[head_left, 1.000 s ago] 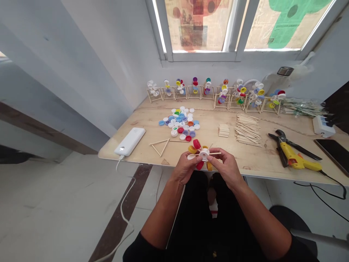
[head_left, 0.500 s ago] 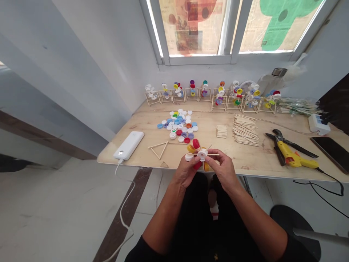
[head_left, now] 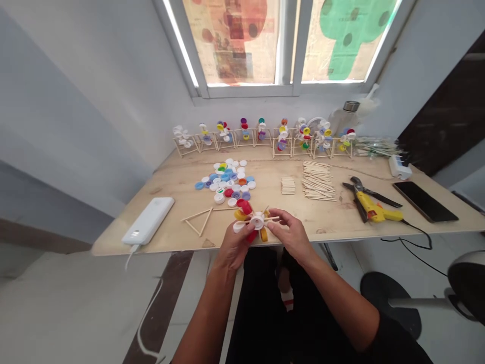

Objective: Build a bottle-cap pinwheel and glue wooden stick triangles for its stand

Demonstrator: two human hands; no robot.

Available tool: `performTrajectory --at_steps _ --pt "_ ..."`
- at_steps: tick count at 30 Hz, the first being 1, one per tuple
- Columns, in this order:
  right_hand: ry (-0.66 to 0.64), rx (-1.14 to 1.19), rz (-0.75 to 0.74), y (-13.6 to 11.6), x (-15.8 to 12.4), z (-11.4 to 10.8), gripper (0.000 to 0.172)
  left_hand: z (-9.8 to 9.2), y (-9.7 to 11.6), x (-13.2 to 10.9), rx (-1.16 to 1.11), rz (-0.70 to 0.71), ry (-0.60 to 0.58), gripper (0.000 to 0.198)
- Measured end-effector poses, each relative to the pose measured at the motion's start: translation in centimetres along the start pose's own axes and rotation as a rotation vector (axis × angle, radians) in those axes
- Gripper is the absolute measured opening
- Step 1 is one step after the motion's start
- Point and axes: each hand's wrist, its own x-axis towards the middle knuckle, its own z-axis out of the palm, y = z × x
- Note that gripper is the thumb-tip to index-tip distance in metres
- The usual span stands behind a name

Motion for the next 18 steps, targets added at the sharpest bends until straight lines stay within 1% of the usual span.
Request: performTrajectory --at_steps 3,5,7,9,11,13,14,15,16,18 --pt "0.087 -0.087 -0.005 0.6 -0.1 -2.8 0.039 -0.5 0.2 0.1 0.011 0.0 0.062 0.036" --pt "0.174 -0.17 -0.025 1.3 -0.5 -5.7 0.038 -0.7 0.2 0.2 0.007 0.011 0.084 0.036" --pt "0.279 -0.317 -0.064 2.3 -0.8 -9.4 0.037 -0.8 0.2 0.1 0.004 0.026 0.09 0.035" --pt "0.38 -0.513 -0.119 3.3 -1.3 -13.7 0.038 -0.9 0.2 0.1 0.001 0.038 0.088 0.035" --pt "0.477 -0.764 -0.192 4.2 -1.7 -18.1 0.037 -1.0 0.1 0.1 -0.003 0.042 0.078 0.035" --pt "0.541 -1.011 -0.224 5.0 -2.3 -22.1 0.038 -1.1 0.1 0.2 -0.006 0.037 0.07 0.035" --pt "0.529 -1.108 -0.22 5.3 -2.6 -23.9 0.04 -1.1 0.0 0.3 -0.008 0.034 0.07 0.035" --pt "0.484 -1.188 -0.208 5.6 -2.9 -25.4 0.042 -1.2 0.0 0.3 -0.011 0.03 0.072 0.035" --pt "0.416 -1.252 -0.196 5.9 -3.1 -26.7 0.044 -1.2 0.0 0.3 -0.019 0.029 0.079 0.036" --pt "0.277 -1.334 -0.178 6.6 -3.3 -28.6 0.047 -1.2 -0.1 0.4 -0.039 0.032 0.091 0.037"
